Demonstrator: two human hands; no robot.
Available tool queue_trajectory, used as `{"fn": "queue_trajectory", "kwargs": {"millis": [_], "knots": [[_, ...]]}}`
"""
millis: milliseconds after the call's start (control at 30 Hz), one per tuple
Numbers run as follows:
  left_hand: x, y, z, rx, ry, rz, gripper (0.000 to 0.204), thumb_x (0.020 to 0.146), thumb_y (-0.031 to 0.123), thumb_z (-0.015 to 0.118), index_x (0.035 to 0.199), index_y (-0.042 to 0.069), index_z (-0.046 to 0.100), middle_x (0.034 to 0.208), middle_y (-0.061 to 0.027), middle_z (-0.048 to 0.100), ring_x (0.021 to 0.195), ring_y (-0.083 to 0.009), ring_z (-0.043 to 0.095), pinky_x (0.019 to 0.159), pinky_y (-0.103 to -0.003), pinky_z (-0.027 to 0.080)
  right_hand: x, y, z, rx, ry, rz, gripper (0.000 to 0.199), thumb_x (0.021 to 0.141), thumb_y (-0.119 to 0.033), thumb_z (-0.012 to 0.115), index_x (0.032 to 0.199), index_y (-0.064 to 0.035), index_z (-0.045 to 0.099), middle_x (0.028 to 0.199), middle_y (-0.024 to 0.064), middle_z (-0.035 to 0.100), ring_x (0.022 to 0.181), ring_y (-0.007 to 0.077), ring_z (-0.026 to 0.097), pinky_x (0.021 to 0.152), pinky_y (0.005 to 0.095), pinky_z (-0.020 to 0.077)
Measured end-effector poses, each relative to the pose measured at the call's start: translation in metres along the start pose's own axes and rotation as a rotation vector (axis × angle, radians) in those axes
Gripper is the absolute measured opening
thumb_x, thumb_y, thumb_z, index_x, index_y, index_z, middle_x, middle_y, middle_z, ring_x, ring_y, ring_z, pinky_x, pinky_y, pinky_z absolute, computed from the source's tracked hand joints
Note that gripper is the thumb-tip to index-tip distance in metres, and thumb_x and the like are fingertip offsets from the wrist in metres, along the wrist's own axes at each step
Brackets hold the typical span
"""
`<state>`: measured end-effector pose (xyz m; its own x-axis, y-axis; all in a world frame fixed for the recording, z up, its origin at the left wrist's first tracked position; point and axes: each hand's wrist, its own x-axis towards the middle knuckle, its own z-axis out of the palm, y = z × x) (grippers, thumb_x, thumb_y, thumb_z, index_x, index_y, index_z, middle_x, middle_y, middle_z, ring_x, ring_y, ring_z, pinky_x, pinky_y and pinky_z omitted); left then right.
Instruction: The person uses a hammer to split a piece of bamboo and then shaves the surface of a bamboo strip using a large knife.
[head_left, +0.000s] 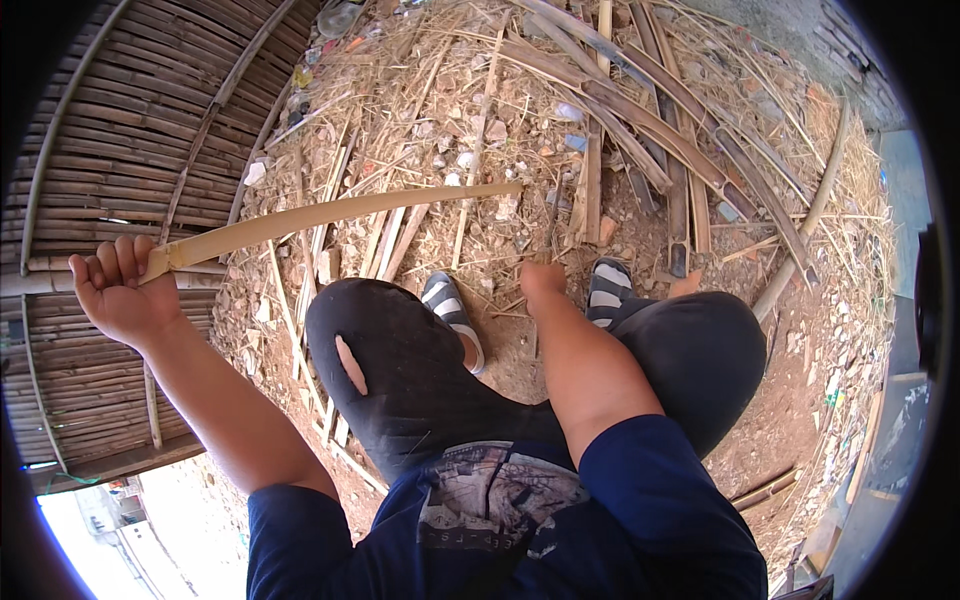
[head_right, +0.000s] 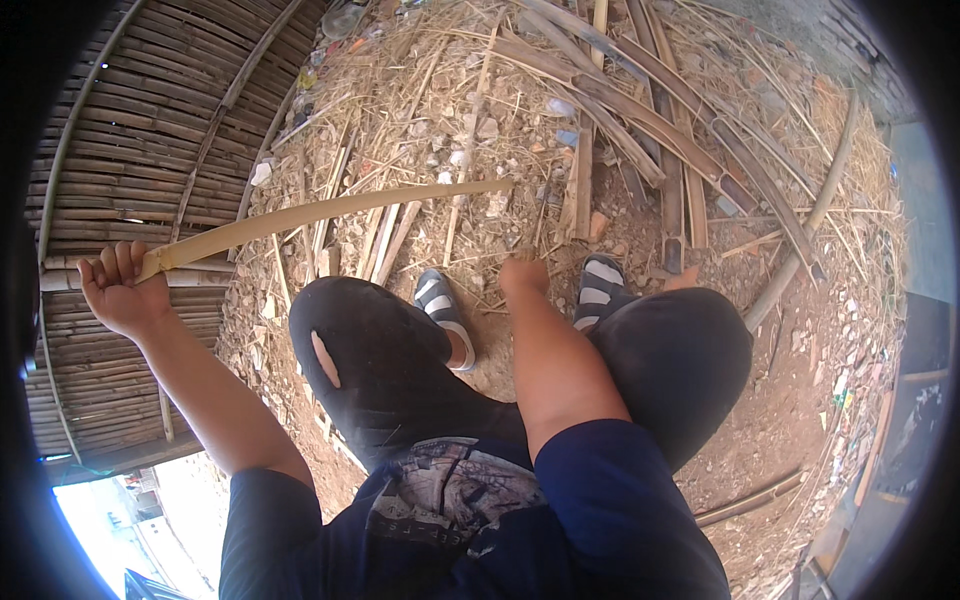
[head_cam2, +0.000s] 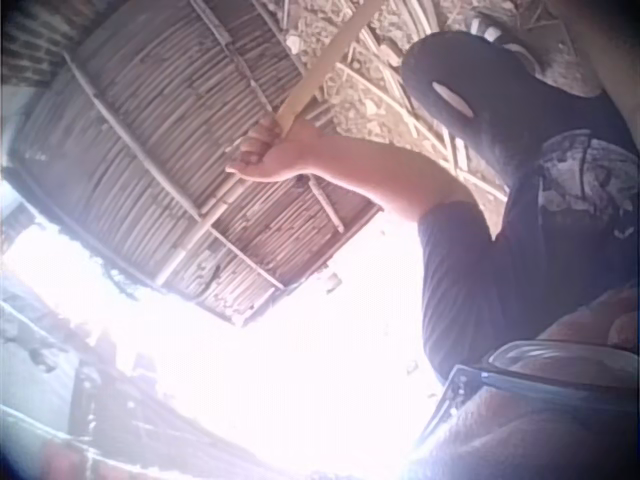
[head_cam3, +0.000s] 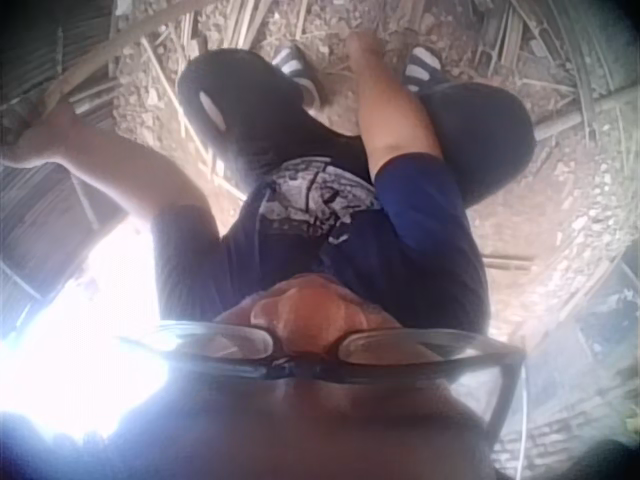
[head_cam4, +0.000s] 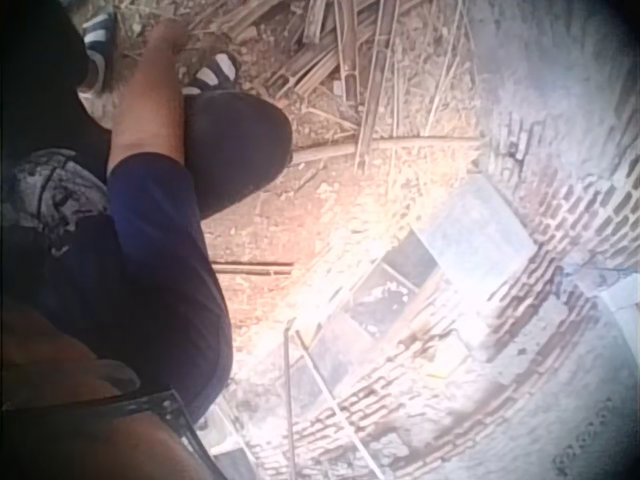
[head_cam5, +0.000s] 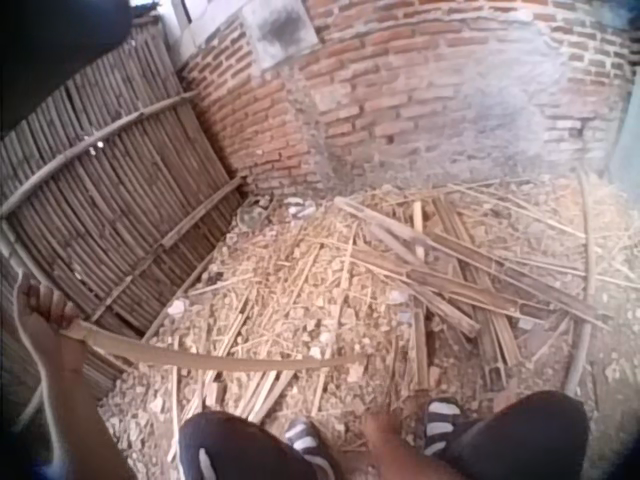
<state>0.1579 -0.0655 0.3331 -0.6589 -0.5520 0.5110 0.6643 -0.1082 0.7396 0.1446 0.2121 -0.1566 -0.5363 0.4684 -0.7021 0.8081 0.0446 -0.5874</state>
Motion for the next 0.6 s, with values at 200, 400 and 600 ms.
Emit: {"fn": "queue_trajectory", "kwargs": {"millis": [200,400,600], "knots": [[0.007,0.007,-0.008,-0.019,-0.071,0.012,0.043,0.098,0.023,0.055,0.064,0.017,0.03,0.057,0.0021,0.022,0.053,-0.0121,0.02,0.054,-0.029,0.024,-0.038,-0.038,-0.04,0.031,0.028,-0.24,0.046,0.079,-0.024,0.066,0.109,0.0092,0.062,0.103,0.0329,0.067,0.1,0.0476,0.066,0.091,0.0497,0.0525],[0.017,0.05,-0.03,-0.065,-0.269,-0.011,0.043,0.095,0.018,0.055,0.06,0.018,0.03,0.056,0.0017,0.024,0.052,-0.012,0.023,0.055,-0.029,0.024,-0.024,-0.028,-0.027,0.007,0.184,-0.304,0.041,0.078,-0.023,0.066,0.105,0.0065,0.062,0.098,0.0309,0.069,0.095,0.0479,0.067,0.088,0.0514,0.0522],[0.006,0.072,-0.036,-0.058,-0.348,-0.071,0.042,0.095,0.018,0.054,0.06,0.019,0.031,0.056,0.0022,0.026,0.051,-0.0105,0.024,0.054,-0.028,0.023,-0.026,-0.028,-0.03,0.082,0.201,-0.18,0.037,0.078,-0.023,0.066,0.102,0.0046,0.063,0.098,0.0301,0.069,0.096,0.0463,0.067,0.088,0.051,0.0522]]}}
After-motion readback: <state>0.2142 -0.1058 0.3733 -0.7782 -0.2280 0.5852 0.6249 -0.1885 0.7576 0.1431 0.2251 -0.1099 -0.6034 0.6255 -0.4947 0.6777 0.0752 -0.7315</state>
